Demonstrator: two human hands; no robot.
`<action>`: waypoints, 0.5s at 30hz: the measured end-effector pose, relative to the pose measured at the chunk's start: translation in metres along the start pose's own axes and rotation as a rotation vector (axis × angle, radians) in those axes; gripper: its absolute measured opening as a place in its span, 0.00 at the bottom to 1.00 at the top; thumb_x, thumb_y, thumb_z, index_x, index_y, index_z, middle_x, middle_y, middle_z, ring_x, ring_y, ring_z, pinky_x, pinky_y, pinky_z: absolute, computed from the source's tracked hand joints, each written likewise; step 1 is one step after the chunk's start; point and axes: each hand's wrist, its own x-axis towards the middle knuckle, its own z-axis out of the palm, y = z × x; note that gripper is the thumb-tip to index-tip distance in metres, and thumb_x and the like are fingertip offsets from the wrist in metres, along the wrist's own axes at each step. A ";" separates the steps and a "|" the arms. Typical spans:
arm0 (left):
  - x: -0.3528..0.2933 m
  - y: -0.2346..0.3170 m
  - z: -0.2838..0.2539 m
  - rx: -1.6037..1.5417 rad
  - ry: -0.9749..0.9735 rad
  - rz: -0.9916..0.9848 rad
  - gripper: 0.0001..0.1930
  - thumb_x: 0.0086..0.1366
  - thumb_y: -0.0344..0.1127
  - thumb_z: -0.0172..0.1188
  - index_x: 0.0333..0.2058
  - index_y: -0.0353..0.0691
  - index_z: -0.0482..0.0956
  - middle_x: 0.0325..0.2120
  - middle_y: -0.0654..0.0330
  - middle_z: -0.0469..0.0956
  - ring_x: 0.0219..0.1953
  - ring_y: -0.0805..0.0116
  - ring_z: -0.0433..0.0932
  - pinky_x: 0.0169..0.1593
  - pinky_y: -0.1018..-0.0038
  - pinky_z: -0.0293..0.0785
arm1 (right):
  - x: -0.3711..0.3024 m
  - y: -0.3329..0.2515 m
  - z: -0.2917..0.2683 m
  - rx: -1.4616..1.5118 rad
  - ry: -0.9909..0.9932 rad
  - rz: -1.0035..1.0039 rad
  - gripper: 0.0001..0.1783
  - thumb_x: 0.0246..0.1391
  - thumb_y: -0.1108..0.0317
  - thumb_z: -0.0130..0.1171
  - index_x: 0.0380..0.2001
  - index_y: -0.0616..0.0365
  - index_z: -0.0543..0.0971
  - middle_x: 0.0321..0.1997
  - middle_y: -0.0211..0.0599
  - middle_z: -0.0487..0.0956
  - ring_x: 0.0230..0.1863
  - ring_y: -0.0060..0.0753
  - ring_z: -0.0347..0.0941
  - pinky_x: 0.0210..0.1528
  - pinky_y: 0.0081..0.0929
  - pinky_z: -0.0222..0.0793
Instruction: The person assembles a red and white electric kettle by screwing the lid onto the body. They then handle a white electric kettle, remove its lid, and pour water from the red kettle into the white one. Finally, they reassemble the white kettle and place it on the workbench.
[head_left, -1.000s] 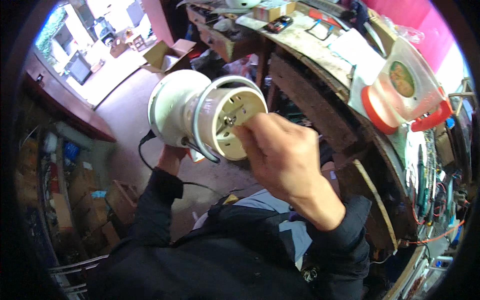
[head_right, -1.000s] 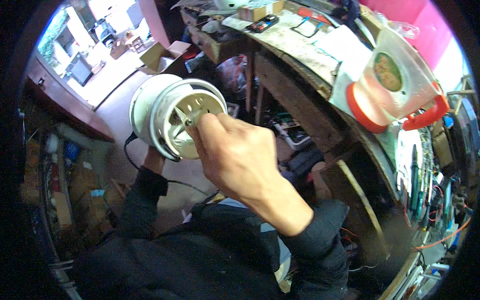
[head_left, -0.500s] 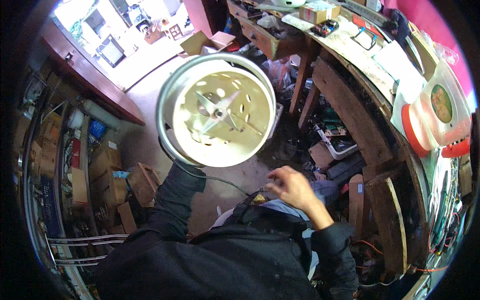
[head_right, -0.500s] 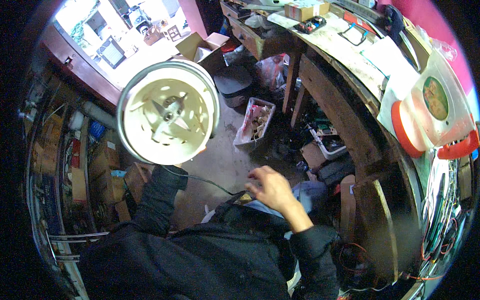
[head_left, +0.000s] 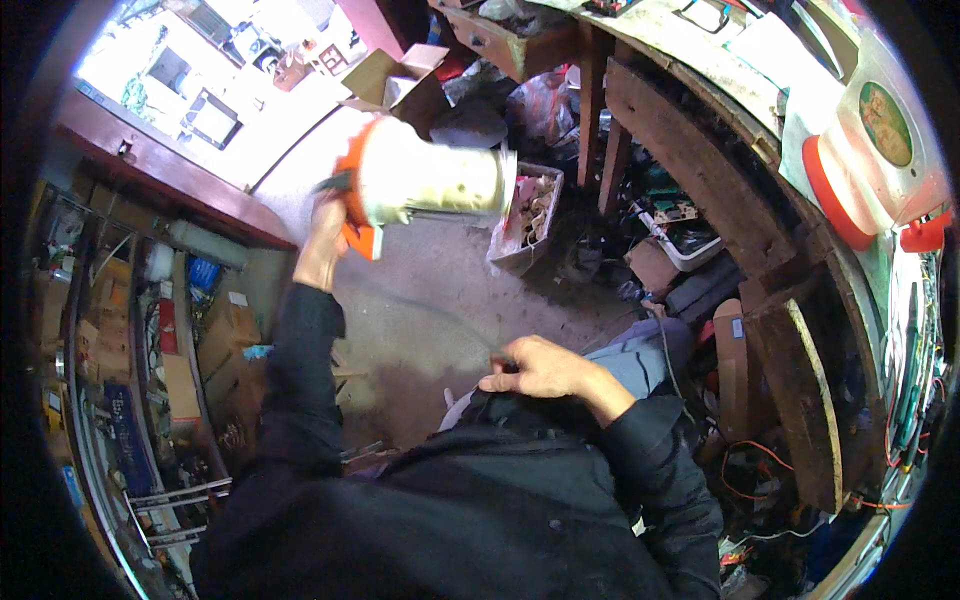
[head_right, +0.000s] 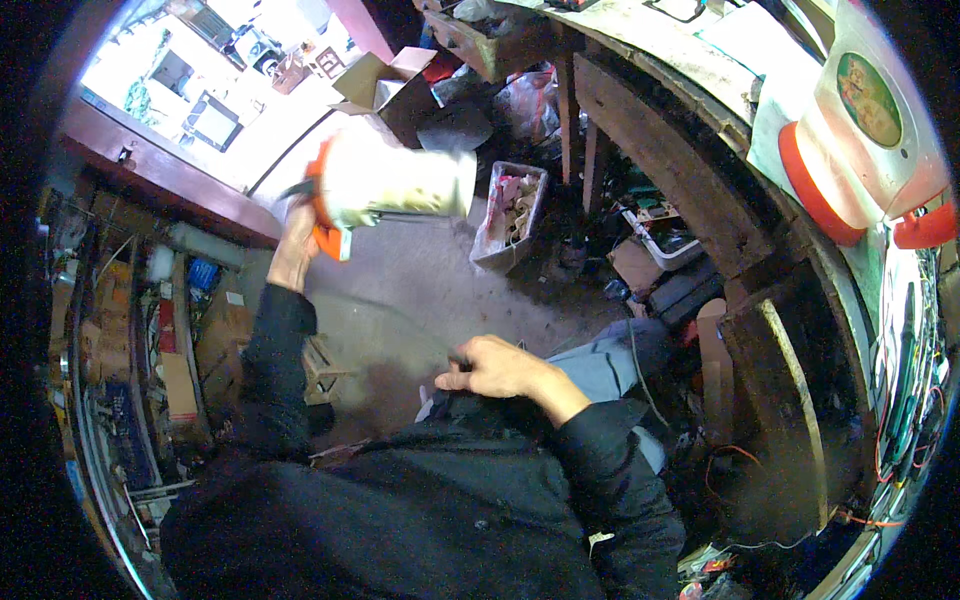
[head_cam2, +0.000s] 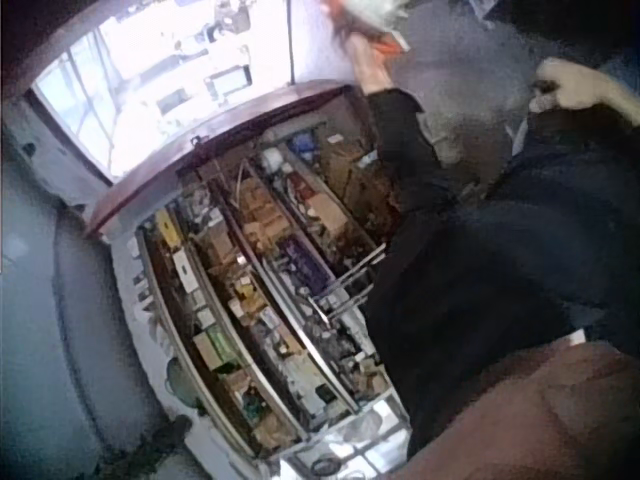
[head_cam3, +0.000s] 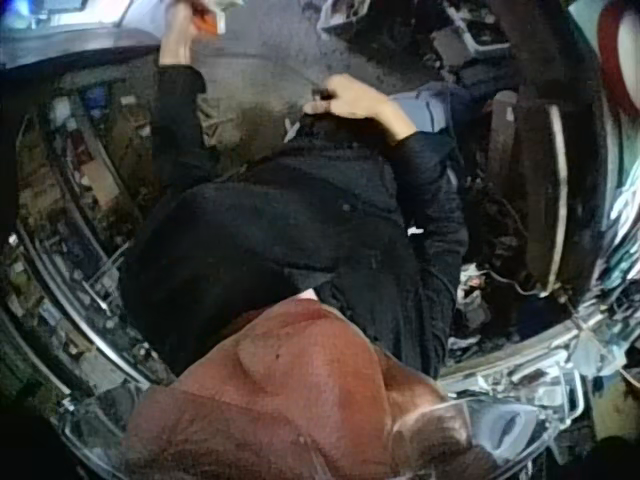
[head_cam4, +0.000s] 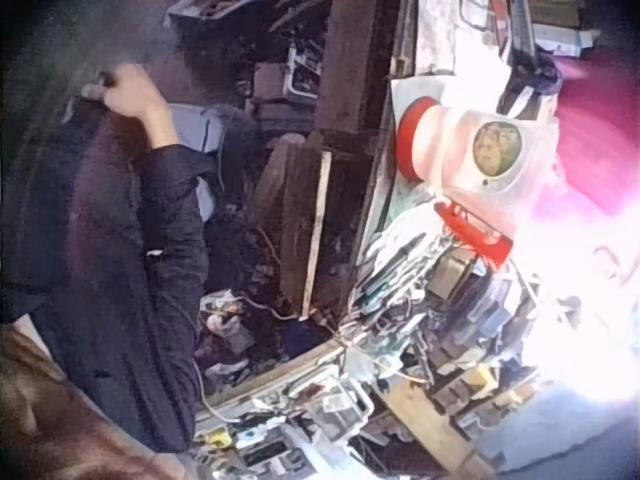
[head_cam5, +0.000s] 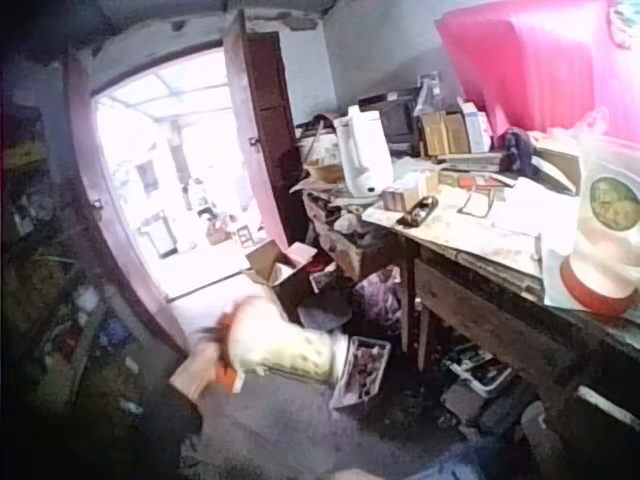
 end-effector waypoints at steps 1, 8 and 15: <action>0.018 -0.002 0.005 0.509 0.053 0.032 0.15 0.70 0.37 0.53 0.48 0.34 0.78 0.38 0.48 0.83 0.42 0.49 0.84 0.46 0.57 0.80 | -0.006 -0.011 -0.008 0.035 -0.049 0.113 0.26 0.59 0.47 0.65 0.32 0.64 0.79 0.30 0.53 0.81 0.37 0.51 0.79 0.41 0.45 0.72; 0.026 -0.074 -0.032 1.516 0.226 0.009 0.14 0.64 0.39 0.58 0.42 0.35 0.82 0.40 0.40 0.84 0.47 0.41 0.83 0.51 0.49 0.78 | -0.030 0.002 -0.004 0.177 0.168 -0.099 0.14 0.60 0.61 0.66 0.36 0.61 0.76 0.27 0.36 0.77 0.31 0.28 0.72 0.36 0.31 0.70; 0.027 -0.091 -0.026 1.183 0.356 -0.134 0.17 0.60 0.37 0.58 0.45 0.35 0.81 0.43 0.37 0.82 0.48 0.36 0.81 0.54 0.50 0.77 | -0.054 0.018 -0.004 0.547 0.037 -0.005 0.08 0.59 0.74 0.68 0.41 0.60 0.80 0.38 0.24 0.78 0.38 0.17 0.71 0.42 0.20 0.69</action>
